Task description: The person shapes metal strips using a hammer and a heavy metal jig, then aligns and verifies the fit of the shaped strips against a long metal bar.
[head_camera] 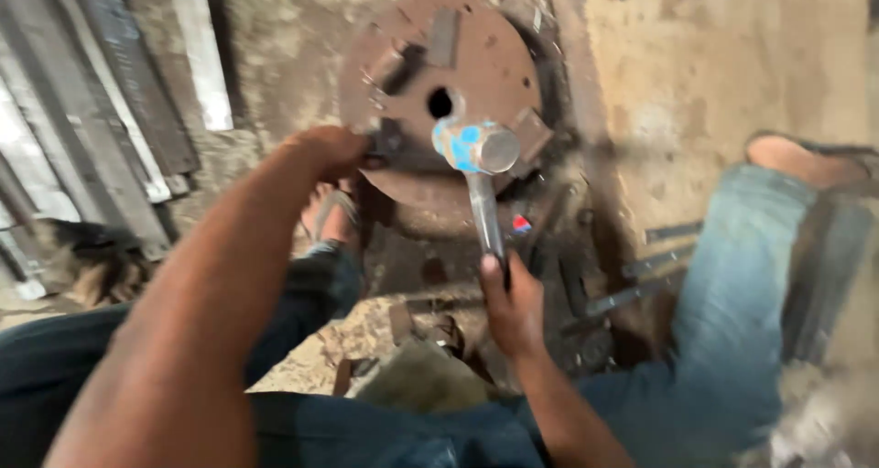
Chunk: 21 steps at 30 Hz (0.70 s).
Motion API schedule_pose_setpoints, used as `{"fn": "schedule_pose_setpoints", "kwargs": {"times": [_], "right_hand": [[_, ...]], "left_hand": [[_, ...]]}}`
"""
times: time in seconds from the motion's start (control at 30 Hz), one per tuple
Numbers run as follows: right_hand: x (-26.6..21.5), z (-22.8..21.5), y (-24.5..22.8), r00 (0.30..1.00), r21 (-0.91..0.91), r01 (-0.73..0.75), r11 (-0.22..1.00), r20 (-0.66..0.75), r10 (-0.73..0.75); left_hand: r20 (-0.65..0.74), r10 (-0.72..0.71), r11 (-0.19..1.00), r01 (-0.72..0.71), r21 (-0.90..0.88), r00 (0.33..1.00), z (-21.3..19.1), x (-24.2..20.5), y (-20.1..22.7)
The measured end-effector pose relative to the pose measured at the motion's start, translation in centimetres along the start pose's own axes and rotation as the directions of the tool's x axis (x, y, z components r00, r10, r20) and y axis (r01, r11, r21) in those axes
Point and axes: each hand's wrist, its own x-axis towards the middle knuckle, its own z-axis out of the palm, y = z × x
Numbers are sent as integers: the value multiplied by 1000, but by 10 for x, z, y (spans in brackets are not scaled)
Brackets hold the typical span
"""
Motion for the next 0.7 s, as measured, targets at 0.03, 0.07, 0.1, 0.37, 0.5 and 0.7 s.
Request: {"fn": "schedule_pose_setpoints", "kwargs": {"times": [0.03, 0.07, 0.1, 0.37, 0.5, 0.7], "right_hand": [[-4, 0, -1, 1000, 46, -12, 999, -5, 12], [-9, -3, 0, 999, 65, 24, 998, -40, -21], [-9, 0, 0, 996, 94, 76, 993, -54, -71], [18, 18, 9, 1000, -29, 10, 1000, -12, -11], [-2, 9, 11, 999, 48, -51, 998, 3, 51], [14, 35, 19, 995, -22, 75, 997, 65, -73]], "left_hand": [[13, -27, 999, 28, -46, 1000, -2, -5, 4], [28, -54, 994, 56, -92, 998, -3, -9, 9], [34, -106, 983, 110, -146, 994, -5, -17, 5], [18, -85, 993, 86, -83, 996, -19, -38, 25], [25, -125, 979, 127, -160, 992, -16, -35, 27], [24, 6, 999, -8, 52, 1000, -8, -20, 17]]}}
